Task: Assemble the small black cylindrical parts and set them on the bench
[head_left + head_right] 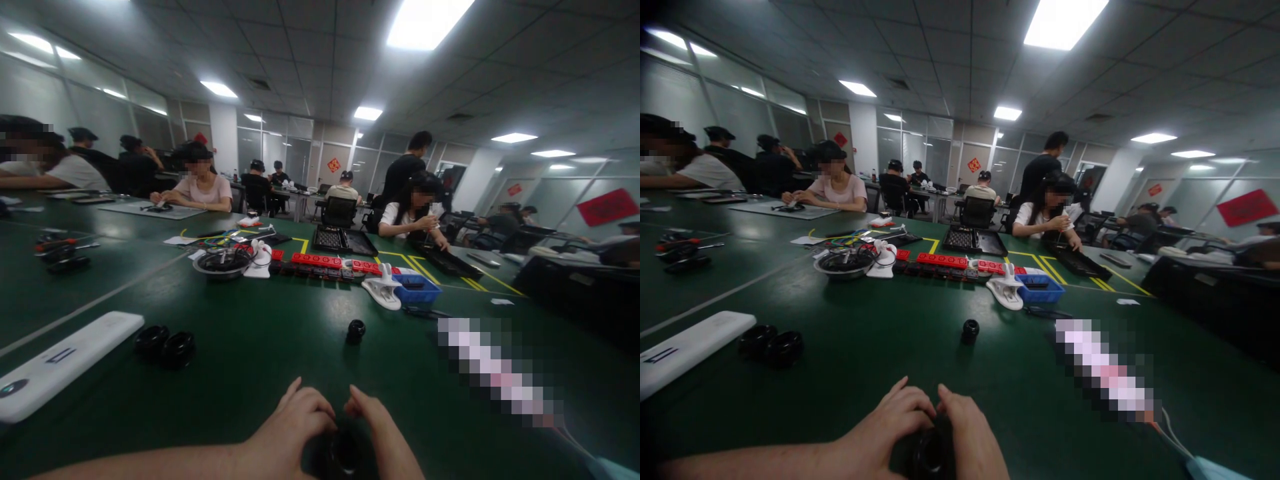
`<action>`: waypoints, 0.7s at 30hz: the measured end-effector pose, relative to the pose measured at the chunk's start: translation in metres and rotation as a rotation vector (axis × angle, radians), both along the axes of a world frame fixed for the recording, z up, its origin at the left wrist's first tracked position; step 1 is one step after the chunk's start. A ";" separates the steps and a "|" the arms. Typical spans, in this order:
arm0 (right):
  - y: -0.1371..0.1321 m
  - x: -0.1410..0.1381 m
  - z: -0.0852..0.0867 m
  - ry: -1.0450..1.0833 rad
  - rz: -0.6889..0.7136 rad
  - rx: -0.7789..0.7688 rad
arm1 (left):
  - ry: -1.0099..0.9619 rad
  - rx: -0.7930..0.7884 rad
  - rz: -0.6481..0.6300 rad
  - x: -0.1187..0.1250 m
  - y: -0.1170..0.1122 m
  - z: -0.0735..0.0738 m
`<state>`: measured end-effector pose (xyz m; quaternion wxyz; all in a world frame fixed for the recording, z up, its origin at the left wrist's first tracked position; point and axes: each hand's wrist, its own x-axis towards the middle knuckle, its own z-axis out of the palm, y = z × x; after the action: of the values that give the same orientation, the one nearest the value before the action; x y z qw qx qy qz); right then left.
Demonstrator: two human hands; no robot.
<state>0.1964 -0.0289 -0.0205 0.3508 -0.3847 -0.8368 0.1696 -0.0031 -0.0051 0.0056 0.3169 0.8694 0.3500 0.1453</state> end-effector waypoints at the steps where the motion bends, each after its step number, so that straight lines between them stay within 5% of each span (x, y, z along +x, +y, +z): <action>1: -0.001 -0.001 0.001 0.007 0.010 0.001 | 0.002 -0.003 0.002 0.000 -0.001 0.003; 9: -0.001 -0.010 0.023 0.034 0.246 -0.008 | 0.015 -0.011 0.005 0.001 -0.001 0.007; 21: 0.002 -0.006 0.011 -0.080 0.112 0.040 | -0.025 0.022 0.007 0.000 -0.002 -0.001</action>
<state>0.1903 -0.0274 -0.0090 0.3147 -0.3368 -0.8735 0.1566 -0.0031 -0.0071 0.0042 0.3113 0.8697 0.3475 0.1611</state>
